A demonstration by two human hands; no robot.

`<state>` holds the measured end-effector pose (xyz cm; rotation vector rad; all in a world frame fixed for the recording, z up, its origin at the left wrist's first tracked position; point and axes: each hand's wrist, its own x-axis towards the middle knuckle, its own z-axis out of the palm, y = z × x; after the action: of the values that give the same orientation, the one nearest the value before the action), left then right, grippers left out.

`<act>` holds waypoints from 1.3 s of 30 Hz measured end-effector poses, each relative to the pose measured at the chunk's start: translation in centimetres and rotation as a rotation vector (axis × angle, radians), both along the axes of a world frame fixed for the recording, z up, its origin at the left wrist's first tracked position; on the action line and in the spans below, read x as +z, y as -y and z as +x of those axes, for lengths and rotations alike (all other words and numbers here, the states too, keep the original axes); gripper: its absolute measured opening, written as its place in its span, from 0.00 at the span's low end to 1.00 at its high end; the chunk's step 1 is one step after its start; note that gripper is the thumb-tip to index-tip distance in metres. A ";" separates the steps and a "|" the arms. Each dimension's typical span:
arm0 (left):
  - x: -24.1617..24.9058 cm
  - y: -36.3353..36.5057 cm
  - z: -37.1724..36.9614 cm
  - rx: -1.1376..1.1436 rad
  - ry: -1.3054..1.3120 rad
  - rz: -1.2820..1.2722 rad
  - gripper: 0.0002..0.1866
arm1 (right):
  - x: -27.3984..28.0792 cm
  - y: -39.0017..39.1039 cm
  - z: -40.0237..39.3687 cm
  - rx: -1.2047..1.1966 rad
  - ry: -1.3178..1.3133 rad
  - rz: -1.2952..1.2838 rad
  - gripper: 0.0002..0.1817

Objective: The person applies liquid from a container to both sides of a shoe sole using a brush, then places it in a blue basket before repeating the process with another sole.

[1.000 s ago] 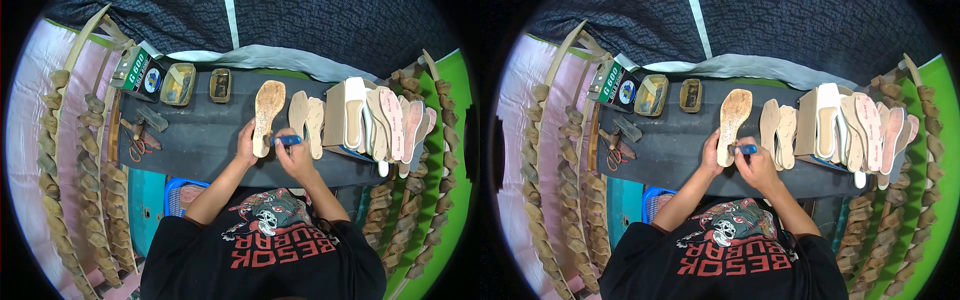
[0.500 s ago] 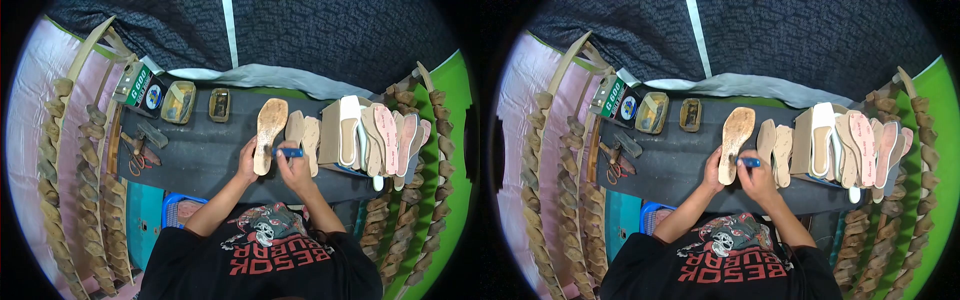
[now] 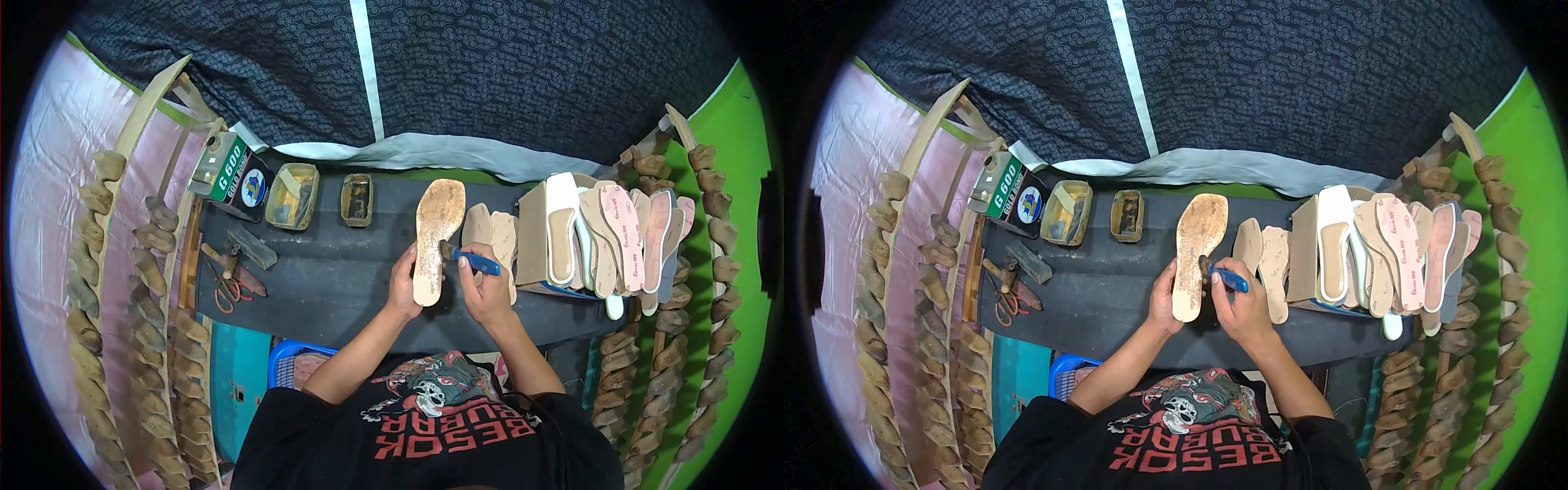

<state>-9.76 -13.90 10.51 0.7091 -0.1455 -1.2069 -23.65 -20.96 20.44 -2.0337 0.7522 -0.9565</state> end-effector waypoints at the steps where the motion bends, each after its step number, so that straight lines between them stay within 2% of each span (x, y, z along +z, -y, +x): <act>1: -0.1 0.1 0.1 0.003 0.004 -0.015 0.25 | 0.0 -0.1 -0.1 0.015 0.002 -0.016 0.07; 10: 0.6 0.6 2.1 0.030 0.008 -0.036 0.22 | 0.8 -2.7 -0.6 0.126 0.001 0.064 0.06; 16: 1.1 0.4 1.2 -0.007 -0.071 -0.083 0.21 | 1.3 -0.7 -0.2 0.008 0.008 0.100 0.07; 23: 1.8 1.0 1.5 0.026 -0.078 -0.052 0.22 | 1.0 -2.5 -0.3 0.221 0.040 -0.030 0.06; 31: 2.1 1.1 1.0 0.009 -0.135 -0.105 0.21 | 1.6 -0.9 0.4 0.187 0.036 -0.091 0.07; 36: 1.2 1.2 1.0 -0.010 -0.164 -0.072 0.21 | 1.4 -1.9 0.4 0.346 0.061 -0.055 0.08; 39: 1.4 1.1 1.4 -0.009 -0.146 -0.061 0.21 | 1.5 -2.1 0.6 0.377 0.062 -0.118 0.07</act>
<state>-8.35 -15.04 11.91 0.5654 -0.0640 -1.2532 -23.06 -18.89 21.94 -2.1359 0.2682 -0.8535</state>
